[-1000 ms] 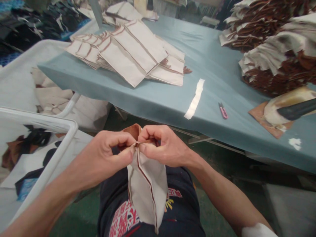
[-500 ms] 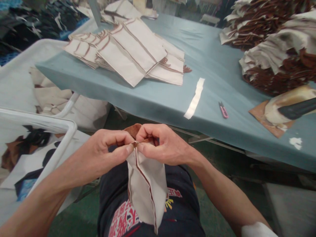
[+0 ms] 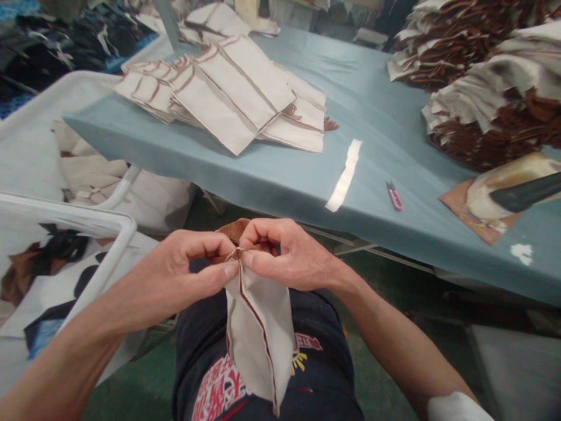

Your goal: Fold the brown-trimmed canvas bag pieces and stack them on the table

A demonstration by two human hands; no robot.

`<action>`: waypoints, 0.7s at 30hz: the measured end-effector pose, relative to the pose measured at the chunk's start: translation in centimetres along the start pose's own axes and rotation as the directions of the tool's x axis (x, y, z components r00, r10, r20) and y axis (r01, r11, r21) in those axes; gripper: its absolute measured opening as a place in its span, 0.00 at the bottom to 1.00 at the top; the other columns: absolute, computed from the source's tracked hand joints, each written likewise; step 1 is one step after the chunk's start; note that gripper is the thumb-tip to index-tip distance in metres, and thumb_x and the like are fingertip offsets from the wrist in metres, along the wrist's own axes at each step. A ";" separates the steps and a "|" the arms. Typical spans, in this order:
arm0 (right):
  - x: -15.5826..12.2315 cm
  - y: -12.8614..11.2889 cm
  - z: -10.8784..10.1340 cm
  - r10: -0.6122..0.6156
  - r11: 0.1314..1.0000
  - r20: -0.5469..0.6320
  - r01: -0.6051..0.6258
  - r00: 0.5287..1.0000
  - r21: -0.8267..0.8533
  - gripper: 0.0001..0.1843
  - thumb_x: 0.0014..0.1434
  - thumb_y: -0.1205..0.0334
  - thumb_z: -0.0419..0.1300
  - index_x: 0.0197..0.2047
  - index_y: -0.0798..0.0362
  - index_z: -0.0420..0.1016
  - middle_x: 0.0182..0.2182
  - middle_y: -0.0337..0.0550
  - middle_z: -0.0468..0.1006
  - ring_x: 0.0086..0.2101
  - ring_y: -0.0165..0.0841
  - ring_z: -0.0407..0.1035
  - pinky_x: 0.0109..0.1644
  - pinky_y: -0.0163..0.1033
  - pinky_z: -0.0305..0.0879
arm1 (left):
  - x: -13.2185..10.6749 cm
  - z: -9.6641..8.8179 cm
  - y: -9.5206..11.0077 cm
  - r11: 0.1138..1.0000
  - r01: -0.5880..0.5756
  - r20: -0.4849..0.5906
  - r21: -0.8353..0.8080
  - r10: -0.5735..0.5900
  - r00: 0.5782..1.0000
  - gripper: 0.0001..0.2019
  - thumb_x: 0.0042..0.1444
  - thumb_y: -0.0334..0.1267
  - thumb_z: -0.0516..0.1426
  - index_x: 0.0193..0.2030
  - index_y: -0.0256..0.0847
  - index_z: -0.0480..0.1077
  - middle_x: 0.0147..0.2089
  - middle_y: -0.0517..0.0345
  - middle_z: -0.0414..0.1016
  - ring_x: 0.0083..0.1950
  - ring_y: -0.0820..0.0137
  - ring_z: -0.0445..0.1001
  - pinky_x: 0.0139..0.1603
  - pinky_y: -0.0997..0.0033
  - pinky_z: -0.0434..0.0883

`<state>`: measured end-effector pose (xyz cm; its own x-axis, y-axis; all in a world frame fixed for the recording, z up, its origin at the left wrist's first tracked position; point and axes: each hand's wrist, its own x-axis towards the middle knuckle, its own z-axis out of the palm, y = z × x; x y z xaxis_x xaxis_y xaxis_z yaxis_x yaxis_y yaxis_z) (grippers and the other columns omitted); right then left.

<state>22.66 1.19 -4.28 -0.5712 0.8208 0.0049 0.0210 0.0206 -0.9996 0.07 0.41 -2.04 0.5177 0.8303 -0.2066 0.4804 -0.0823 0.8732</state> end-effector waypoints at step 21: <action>0.0 -0.3 -0.4 -0.073 0.959 0.033 0.079 0.997 -0.274 0.07 0.58 0.60 0.65 0.32 0.51 0.70 0.28 0.31 0.70 0.29 0.27 0.61 0.36 0.36 0.55 | -0.2 0.2 -0.9 0.998 0.048 -0.015 -0.031 -0.048 0.999 0.14 0.62 0.47 0.62 0.29 0.41 0.75 0.26 0.65 0.68 0.28 0.73 0.63 0.28 0.77 0.61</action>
<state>23.00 1.41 -3.98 -0.5976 0.7981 0.0766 0.1996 0.2406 -0.9499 -0.35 0.21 -2.82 0.4834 0.8413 -0.2419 0.4823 -0.0253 0.8756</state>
